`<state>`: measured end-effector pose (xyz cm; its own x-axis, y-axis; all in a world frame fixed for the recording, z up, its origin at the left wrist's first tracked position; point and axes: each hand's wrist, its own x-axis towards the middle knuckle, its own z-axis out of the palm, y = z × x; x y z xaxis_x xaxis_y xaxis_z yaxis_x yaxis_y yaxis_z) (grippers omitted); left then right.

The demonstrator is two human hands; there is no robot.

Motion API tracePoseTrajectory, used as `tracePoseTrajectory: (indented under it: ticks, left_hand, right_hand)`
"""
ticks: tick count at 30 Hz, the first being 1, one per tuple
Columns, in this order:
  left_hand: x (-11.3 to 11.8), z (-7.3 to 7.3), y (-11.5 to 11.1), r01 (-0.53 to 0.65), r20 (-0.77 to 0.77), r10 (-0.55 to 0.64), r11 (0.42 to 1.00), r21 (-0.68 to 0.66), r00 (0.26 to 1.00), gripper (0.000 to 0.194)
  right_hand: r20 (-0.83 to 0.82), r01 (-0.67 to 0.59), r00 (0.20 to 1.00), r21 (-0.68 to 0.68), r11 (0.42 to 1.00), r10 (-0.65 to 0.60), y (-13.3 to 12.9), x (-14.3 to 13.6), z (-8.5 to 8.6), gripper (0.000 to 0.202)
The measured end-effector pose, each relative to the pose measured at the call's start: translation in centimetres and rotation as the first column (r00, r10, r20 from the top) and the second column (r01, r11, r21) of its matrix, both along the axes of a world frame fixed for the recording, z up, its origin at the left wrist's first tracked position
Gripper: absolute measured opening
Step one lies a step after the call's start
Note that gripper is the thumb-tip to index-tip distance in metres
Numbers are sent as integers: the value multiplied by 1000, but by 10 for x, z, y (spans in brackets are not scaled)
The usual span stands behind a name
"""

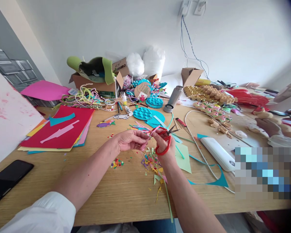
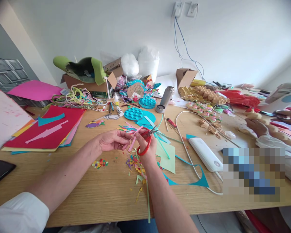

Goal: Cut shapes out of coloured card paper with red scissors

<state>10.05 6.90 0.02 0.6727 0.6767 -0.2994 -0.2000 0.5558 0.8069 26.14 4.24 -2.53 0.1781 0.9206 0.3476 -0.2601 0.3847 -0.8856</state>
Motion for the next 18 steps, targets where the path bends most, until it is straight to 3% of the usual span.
tracePoseTrajectory:
  ticks: [3,7,11,14,18]
  left_hand:
    - [3,3,-1,-133,-61,137,989,65,989,30]
    - [6,10,-5,-269,-183,321,927,262,929,24]
    - [9,15,-9,-173,-300,331,876,450,895,21]
    - [11,13,-10,-99,-342,297,865,492,892,22]
    - [11,12,-9,-148,-311,331,859,490,891,24]
  right_hand:
    - [-28,9,1000,3,1000,-9,1,-1,-1,12]
    - [43,81,996,-13,997,-80,3,-1,-3,20]
    - [27,100,995,-28,995,-99,7,1,-5,22]
    - [-22,96,995,-31,995,-97,9,2,-8,19]
    - [77,161,985,-53,986,-157,6,2,-8,30]
